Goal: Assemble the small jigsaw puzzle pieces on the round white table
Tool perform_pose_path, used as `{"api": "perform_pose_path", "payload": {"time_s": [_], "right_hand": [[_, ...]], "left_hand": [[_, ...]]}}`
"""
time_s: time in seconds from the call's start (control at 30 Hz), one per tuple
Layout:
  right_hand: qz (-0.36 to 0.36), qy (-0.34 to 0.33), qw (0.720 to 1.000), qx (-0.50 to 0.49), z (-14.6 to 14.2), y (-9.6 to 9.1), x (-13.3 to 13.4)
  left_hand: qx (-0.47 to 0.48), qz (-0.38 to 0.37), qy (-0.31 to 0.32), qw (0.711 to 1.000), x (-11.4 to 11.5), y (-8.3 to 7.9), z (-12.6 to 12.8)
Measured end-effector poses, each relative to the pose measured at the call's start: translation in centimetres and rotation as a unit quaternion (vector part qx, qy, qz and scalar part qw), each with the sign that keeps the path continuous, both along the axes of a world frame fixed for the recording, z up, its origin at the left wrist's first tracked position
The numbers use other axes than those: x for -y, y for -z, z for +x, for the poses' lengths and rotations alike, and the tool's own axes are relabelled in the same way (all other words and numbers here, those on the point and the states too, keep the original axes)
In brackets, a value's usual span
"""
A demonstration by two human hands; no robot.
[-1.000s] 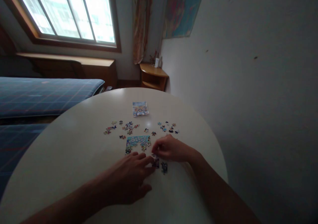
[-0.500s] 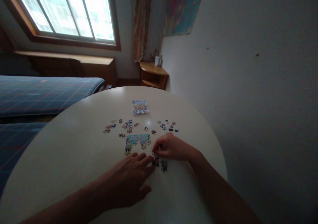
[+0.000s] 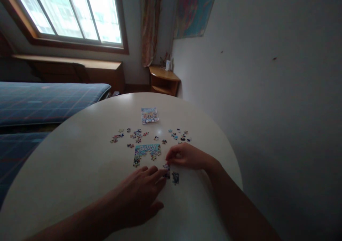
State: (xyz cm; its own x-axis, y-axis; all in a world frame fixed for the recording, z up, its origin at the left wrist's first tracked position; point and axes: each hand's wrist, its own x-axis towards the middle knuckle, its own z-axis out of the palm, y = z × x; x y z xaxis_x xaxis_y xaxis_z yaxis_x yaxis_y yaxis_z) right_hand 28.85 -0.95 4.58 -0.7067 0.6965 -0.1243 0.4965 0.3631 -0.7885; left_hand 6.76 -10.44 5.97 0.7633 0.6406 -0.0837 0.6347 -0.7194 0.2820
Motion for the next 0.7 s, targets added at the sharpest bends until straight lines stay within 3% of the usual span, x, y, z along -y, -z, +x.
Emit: {"api": "perform_pose_path", "payload": {"time_s": [0.23, 0.37, 0.5, 0.7], "right_hand": [[-0.058, -0.033, 0.995, -0.069, -0.3, 0.2, 0.4], [0.086, 0.058, 0.993, -0.047, 0.5, 0.4, -0.4], [0.215, 0.185, 0.959, 0.003, 2.0, 0.8, -2.0], [0.276, 0.183, 0.943, 0.022, 2.2, 2.1, -2.9]], "left_hand": [[0.0, -0.012, 0.011, 1.0, 0.1, -0.2, 0.0], [0.007, -0.029, 0.021, 0.999, 0.1, -0.6, -0.4], [0.006, -0.048, 0.024, 0.999, 0.2, -1.2, -0.7], [0.008, -0.057, 0.007, 0.998, 0.7, -1.4, -0.8]]}}
